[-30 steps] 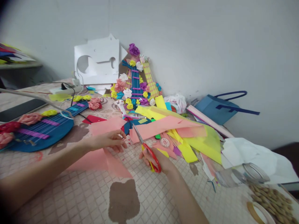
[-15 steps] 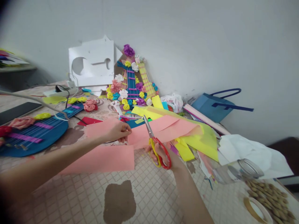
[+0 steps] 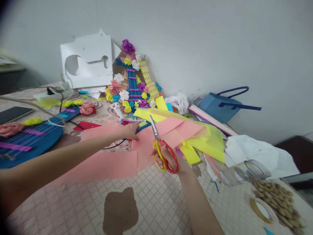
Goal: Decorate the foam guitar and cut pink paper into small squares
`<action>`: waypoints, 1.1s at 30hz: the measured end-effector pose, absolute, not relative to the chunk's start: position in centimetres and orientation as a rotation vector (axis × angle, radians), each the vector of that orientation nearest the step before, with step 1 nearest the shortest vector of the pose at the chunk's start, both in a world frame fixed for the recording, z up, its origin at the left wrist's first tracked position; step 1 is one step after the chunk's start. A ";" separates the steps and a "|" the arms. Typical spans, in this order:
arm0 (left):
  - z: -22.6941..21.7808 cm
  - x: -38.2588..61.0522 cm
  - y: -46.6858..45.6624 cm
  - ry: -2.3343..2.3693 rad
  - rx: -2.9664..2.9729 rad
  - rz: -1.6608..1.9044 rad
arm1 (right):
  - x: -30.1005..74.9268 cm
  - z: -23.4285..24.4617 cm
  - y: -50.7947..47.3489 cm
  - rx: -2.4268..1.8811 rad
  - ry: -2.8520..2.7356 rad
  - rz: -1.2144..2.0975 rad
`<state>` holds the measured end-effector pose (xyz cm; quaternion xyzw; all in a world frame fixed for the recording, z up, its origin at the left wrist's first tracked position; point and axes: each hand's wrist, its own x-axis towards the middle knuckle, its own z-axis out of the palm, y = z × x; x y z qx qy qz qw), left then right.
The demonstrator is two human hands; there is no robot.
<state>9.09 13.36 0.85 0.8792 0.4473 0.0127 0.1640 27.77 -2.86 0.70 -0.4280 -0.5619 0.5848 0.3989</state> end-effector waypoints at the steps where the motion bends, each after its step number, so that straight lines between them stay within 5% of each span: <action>1: 0.8 9.1 13.9 1.248 2.502 0.021 | 27.5 1.0 -3.0 -1.093 -1.420 1.481; 11: 4.2 10.2 17.1 1.152 2.658 0.069 | 25.4 4.0 -4.0 -1.139 -1.484 1.467; 24: 5.7 12.2 24.1 1.526 2.709 0.689 | 24.9 1.6 -3.7 -1.097 -1.589 1.502; 33: 5.6 5.9 18.8 1.333 2.708 0.531 | 26.3 -1.5 -1.9 -1.097 -1.266 1.404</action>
